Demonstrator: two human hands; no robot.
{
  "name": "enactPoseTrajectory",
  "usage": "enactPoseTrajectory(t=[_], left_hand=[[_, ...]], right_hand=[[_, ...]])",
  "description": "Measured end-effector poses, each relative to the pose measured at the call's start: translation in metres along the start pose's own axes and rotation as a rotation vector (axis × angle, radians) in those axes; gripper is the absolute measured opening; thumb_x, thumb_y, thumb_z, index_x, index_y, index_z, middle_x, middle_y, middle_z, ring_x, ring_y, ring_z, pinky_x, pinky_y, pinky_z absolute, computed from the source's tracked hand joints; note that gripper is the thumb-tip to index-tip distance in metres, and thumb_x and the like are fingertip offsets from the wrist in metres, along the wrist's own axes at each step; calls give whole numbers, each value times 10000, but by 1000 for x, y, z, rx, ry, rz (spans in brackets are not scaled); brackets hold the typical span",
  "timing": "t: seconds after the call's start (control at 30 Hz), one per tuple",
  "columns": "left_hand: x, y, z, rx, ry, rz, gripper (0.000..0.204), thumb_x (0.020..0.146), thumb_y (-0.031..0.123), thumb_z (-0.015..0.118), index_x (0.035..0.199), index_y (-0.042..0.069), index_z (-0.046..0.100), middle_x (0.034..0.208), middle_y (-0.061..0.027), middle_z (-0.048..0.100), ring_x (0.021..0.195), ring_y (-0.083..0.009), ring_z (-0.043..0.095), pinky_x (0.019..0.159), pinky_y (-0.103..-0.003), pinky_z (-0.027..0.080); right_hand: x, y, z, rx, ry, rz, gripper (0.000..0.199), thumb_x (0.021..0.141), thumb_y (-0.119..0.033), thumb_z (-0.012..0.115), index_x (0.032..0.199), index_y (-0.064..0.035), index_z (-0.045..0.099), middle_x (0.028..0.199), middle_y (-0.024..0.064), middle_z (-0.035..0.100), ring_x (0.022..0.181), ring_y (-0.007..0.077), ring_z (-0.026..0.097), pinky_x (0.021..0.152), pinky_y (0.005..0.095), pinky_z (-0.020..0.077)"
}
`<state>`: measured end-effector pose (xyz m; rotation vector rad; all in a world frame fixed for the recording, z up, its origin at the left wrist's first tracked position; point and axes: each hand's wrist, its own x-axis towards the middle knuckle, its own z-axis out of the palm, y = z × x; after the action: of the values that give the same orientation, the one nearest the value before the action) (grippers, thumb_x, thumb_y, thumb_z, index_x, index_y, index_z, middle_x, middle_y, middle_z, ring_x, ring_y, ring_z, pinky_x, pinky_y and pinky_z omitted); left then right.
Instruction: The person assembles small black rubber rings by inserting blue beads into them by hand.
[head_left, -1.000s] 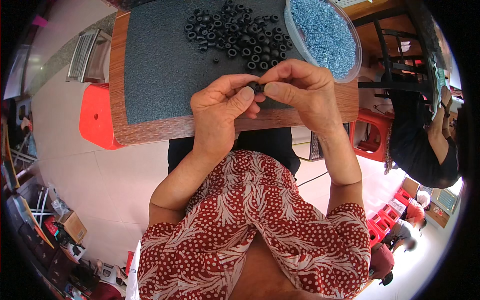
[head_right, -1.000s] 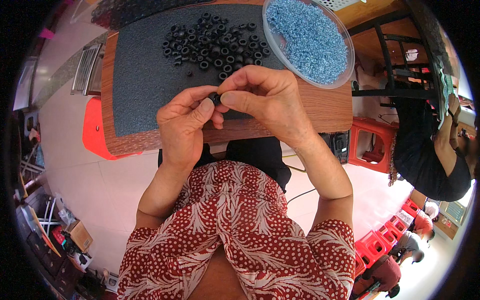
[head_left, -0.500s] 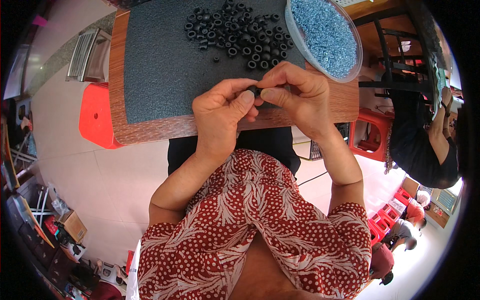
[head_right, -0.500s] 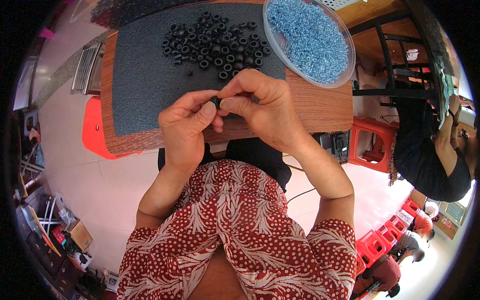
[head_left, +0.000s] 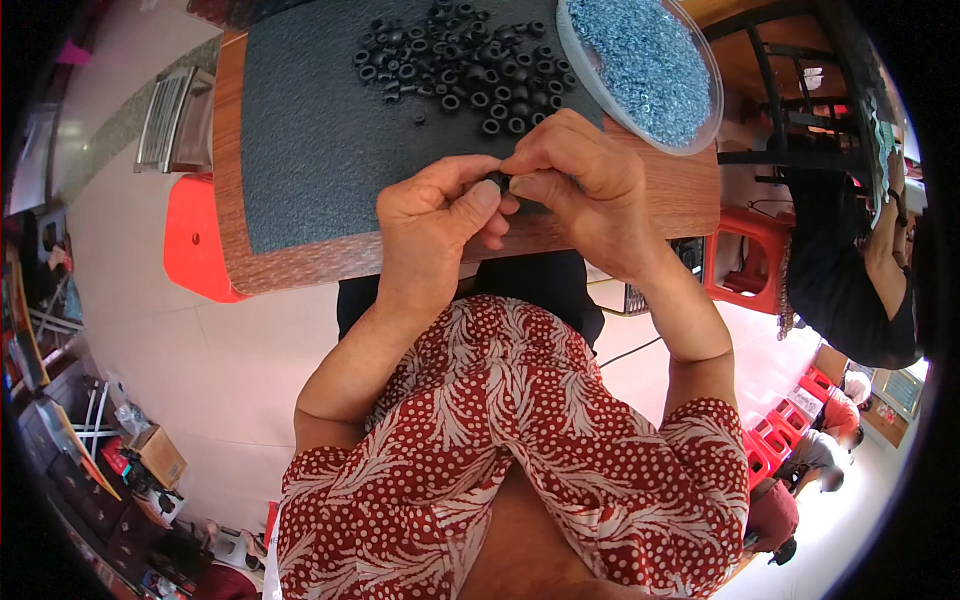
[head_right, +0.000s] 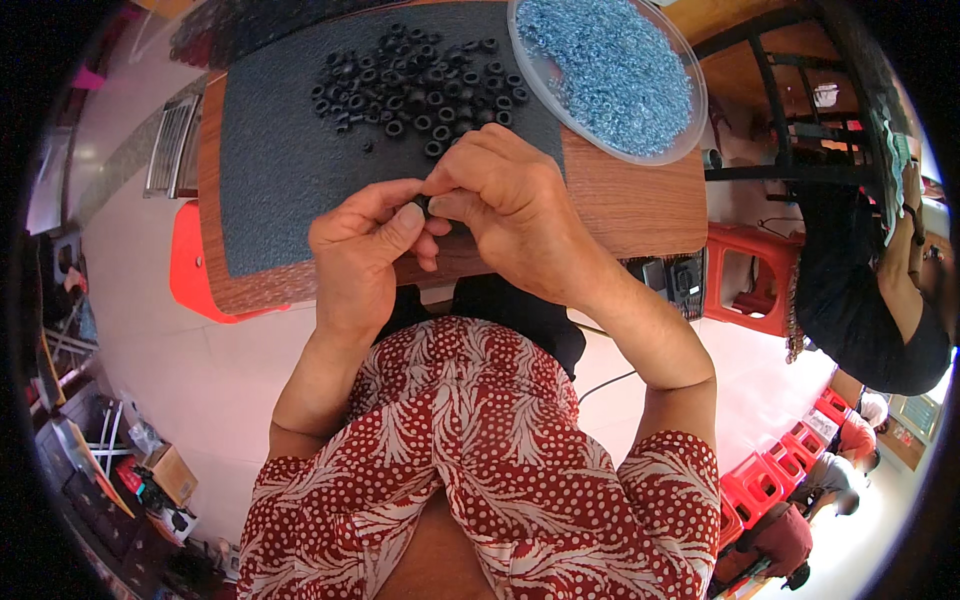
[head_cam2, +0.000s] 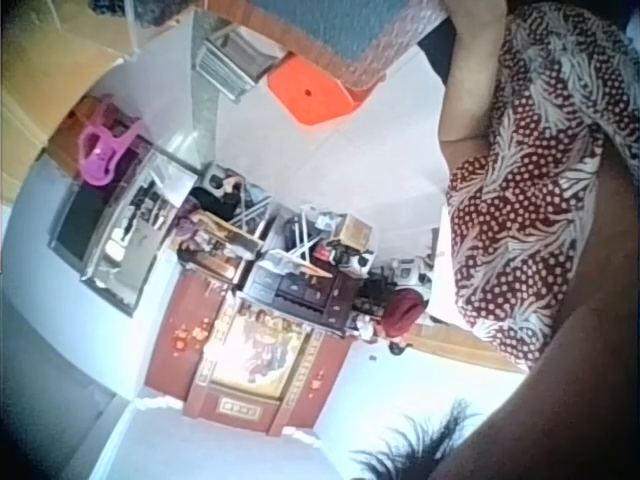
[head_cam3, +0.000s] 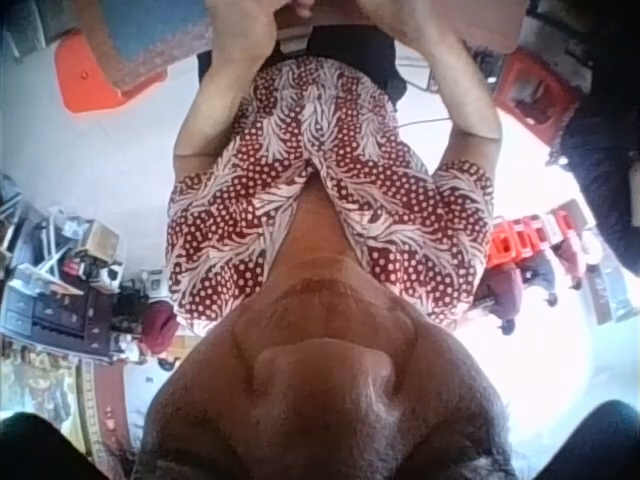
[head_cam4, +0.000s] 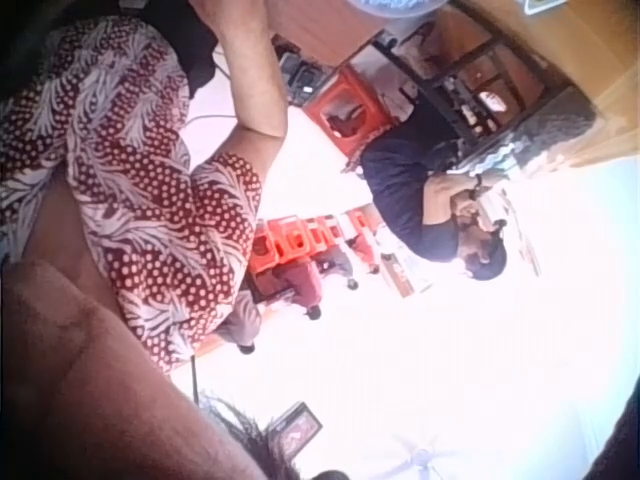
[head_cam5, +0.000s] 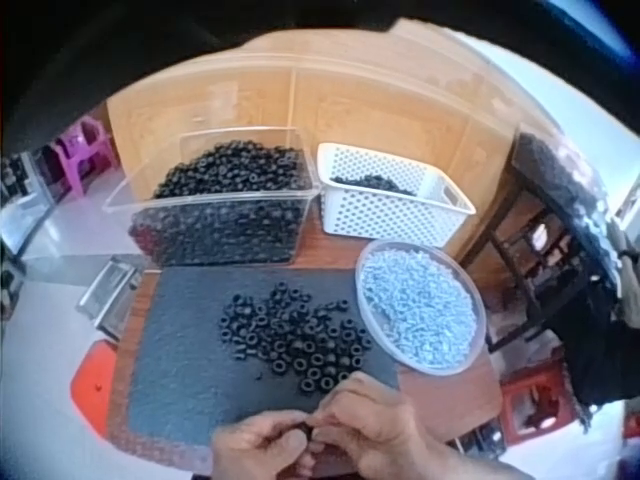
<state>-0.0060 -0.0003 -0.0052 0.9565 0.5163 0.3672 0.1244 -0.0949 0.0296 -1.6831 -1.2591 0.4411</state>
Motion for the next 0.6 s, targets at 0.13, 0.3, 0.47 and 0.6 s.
enactPoseTrajectory(t=[0.13, 0.3, 0.47, 0.6], left_hand=[[1, 4, 2, 8, -9, -18, 225, 874, 90, 579, 1051, -50, 591, 782, -93, 637, 625, -92, 575, 546, -201, 485], [2, 7, 2, 71, -26, -27, 229, 872, 124, 594, 1026, -46, 592, 743, -85, 635, 568, -79, 561, 496, -188, 476], [6, 3, -2, 41, -95, -6, 227, 879, 146, 591, 1017, -33, 591, 727, -72, 632, 560, -65, 550, 502, -181, 472], [5, 0, -2, 139, -77, 53, 229, 880, 143, 590, 1028, -32, 589, 754, -70, 634, 594, -61, 551, 538, -183, 475]], right_hand=[[-1, 1, 0, 4, 30, -6, 107, 700, 55, 637, 777, 5, 582, 731, 76, 567, 735, 232, 513, 654, 311, 420], [-3, 0, -1, 38, 42, 4, 104, 704, 41, 648, 784, -8, 602, 730, 67, 565, 739, 221, 510, 657, 304, 417], [-5, 1, 0, 42, 69, 29, 119, 719, 35, 641, 819, -30, 637, 734, 54, 564, 756, 208, 512, 662, 298, 420], [-6, 2, 1, 127, 78, 73, 110, 729, 36, 635, 821, -24, 638, 735, 55, 562, 754, 195, 514, 667, 293, 422]])
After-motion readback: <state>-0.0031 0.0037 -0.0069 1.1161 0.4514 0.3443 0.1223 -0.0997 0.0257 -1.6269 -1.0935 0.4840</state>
